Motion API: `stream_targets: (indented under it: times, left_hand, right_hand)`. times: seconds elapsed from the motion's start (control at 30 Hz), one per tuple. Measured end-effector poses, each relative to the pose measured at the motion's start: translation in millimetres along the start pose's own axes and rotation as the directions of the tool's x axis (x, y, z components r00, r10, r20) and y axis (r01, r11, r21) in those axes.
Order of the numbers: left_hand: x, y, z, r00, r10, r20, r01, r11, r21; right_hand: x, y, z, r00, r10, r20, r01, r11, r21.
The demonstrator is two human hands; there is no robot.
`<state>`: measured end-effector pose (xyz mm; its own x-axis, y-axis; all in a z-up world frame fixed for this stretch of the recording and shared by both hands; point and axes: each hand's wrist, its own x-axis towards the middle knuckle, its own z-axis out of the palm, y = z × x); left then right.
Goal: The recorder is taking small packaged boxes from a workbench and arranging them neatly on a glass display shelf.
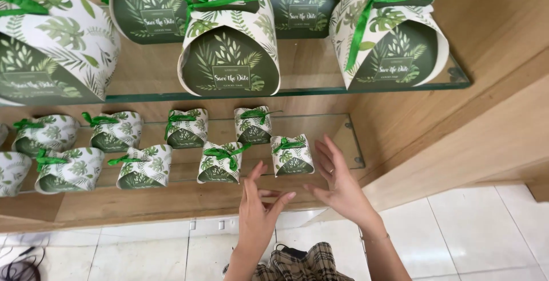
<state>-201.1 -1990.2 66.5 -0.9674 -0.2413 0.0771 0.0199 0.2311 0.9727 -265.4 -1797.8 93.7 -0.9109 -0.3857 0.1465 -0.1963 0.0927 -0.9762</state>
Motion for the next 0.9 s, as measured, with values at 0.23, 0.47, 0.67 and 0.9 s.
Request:
stream_targets:
  times: [0.23, 0.47, 0.67, 0.9]
  left_hand:
    - [-31, -11, -23, 0.962, 0.253, 0.102, -0.265, 0.954, 0.137]
    - [-7, -68, -76, 0.913, 0.390, -0.117, -0.355, 0.904, 0.238]
    - [11, -30, -87, 0.879, 0.450, -0.159, -0.395, 0.873, 0.287]
    - [6, -44, -83, 0.909, 0.389, -0.150, -0.338, 0.898, 0.282]
  right_hand:
    - [-56, 10, 18, 0.958, 0.041, -0.284, -0.046, 0.999, -0.012]
    - [-111, -3, 50, 0.869, 0.052, -0.492, -0.136, 0.981, -0.136]
    - [-150, -3, 70, 0.797, 0.109, -0.594, -0.249, 0.955, -0.160]
    - [-184, -17, 71, 0.718, 0.177, -0.673, -0.382, 0.909, -0.168]
